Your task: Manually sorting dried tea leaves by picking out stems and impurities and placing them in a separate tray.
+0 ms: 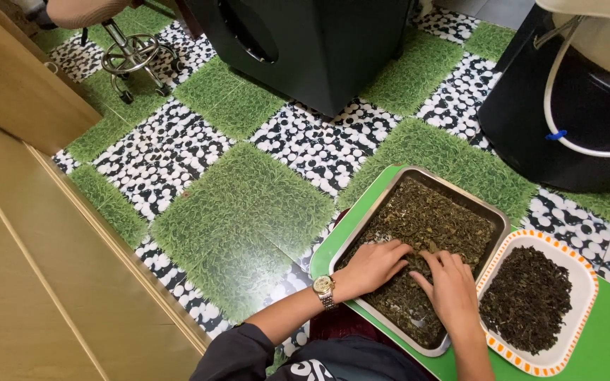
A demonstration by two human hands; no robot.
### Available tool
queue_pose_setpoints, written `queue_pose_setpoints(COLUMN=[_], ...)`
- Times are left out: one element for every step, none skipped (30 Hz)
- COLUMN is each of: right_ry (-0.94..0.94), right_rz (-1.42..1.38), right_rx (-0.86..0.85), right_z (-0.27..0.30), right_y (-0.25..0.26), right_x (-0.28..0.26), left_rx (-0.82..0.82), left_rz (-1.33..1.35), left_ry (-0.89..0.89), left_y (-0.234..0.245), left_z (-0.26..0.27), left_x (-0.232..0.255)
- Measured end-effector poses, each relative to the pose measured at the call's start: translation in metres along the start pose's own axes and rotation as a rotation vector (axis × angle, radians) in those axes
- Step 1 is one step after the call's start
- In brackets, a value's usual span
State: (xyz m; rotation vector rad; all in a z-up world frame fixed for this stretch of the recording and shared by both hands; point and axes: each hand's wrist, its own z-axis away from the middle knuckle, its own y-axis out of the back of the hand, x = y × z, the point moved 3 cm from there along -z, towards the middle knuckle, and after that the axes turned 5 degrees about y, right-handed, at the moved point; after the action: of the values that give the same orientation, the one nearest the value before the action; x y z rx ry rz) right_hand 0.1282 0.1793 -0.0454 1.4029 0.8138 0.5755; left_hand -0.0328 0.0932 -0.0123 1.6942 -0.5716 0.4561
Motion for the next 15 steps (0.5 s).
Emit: queue_pose_setpoints(right_ry=[-0.040,-0.043,0.004,0.052,0.049,0.039,0.029,0.031,0.044,0.057,0.059,0.006,-0.048,-0.046,-0.040], right_rz=[-0.015,-0.014,-0.011,-0.008,-0.006,-0.057,-0.109,-0.112,-0.141,-0.171,-0.174,-0.210,-0.246,-0.245,-0.271], right_rx=[-0.082,-0.084,0.007,0.100,0.099,0.104,0.108,0.107,0.133,0.162,0.164,0.104,0.044,0.049,0.060], right_z=[0.000,0.002,0.004,0.005,0.007,0.007,0.008,0.008,0.009,0.009,0.009,0.008,0.007,0.006,0.005], right_y=[-0.001,-0.005,-0.006,-0.007,-0.005,-0.002,0.000,-0.001,-0.001,-0.001,0.001,0.001,0.001,0.001,0.001], right_x=[-0.001,0.003,0.005,0.007,0.007,0.006,0.004,0.005,0.005,0.005,0.001,0.001,0.000,-0.001,-0.001], left_rx=[-0.001,-0.002,-0.041,-0.080,-0.080,-0.120,-0.159,-0.160,-0.162,-0.164,-0.163,-0.165,-0.167,-0.163,-0.156], left_rz=[-0.049,-0.045,-0.124,-0.203,-0.201,-0.196,-0.191,-0.192,-0.159,-0.127,-0.130,-0.097,-0.065,-0.068,-0.046], left_ry=[-0.015,-0.017,0.015,0.045,0.043,0.068,0.093,0.096,0.097,0.098,0.100,0.099,0.098,0.095,0.092], left_y=[-0.003,-0.007,-0.012,-0.017,-0.021,-0.025,-0.029,-0.027,-0.025,-0.023,-0.022,-0.021,-0.020,-0.019,-0.019], left_z=[0.000,-0.001,-0.002,-0.004,-0.005,-0.005,-0.005,-0.005,-0.005,-0.006,-0.005,-0.007,-0.009,-0.011,-0.013], left_x=[0.000,0.000,-0.002,-0.004,-0.003,-0.005,-0.006,-0.004,-0.002,0.000,0.001,0.002,0.003,0.002,0.000])
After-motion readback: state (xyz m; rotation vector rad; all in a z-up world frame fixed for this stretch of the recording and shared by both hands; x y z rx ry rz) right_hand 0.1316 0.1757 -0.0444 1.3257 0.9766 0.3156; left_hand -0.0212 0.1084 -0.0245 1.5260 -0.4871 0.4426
